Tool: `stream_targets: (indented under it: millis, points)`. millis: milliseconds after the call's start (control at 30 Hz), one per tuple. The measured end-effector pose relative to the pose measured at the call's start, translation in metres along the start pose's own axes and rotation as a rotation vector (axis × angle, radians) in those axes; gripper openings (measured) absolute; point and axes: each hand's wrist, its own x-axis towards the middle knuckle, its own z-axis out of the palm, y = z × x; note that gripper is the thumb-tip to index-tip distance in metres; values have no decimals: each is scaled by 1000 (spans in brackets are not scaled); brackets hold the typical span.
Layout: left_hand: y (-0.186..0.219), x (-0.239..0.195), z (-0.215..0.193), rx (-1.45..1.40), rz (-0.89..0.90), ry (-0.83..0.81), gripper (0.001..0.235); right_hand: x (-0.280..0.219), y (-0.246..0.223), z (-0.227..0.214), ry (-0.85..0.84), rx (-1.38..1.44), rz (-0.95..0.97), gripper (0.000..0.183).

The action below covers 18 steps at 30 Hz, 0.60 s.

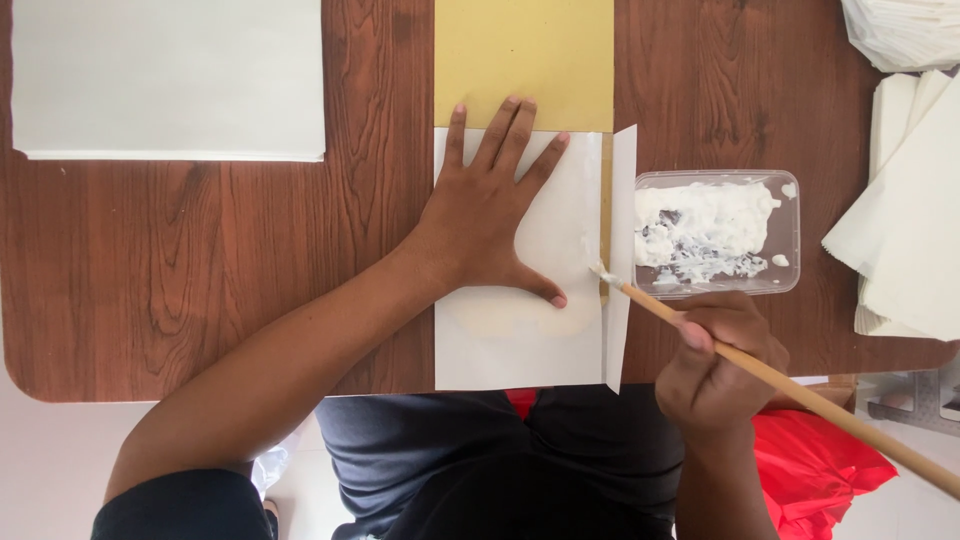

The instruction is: The person aligns a white sheet of paper on a yellow cardboard template and smooths it down. They then use a brush to apply white adhesive along the edge of the paper.

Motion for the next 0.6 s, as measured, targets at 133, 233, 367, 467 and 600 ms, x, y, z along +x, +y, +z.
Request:
stream_targets:
  millis: [133, 233, 367, 467, 600]
  points:
    - [0, 0, 0, -12, 3, 13, 164, 7, 3, 6, 41, 58, 21, 32]
    - [1, 0, -2, -2, -2, 3, 164, 17, -1, 8, -86, -15, 22, 35]
    - [0, 0, -1, 1, -5, -16, 164, 11, -6, 2, -24, 26, 45, 34]
    - [1, 1, 0, 13, 4, 3, 164, 13, -3, 4, 54, 49, -22, 30]
    - [0, 1, -1, 2, 1, 10, 164, 11, -5, 4, -46, 16, 56, 34]
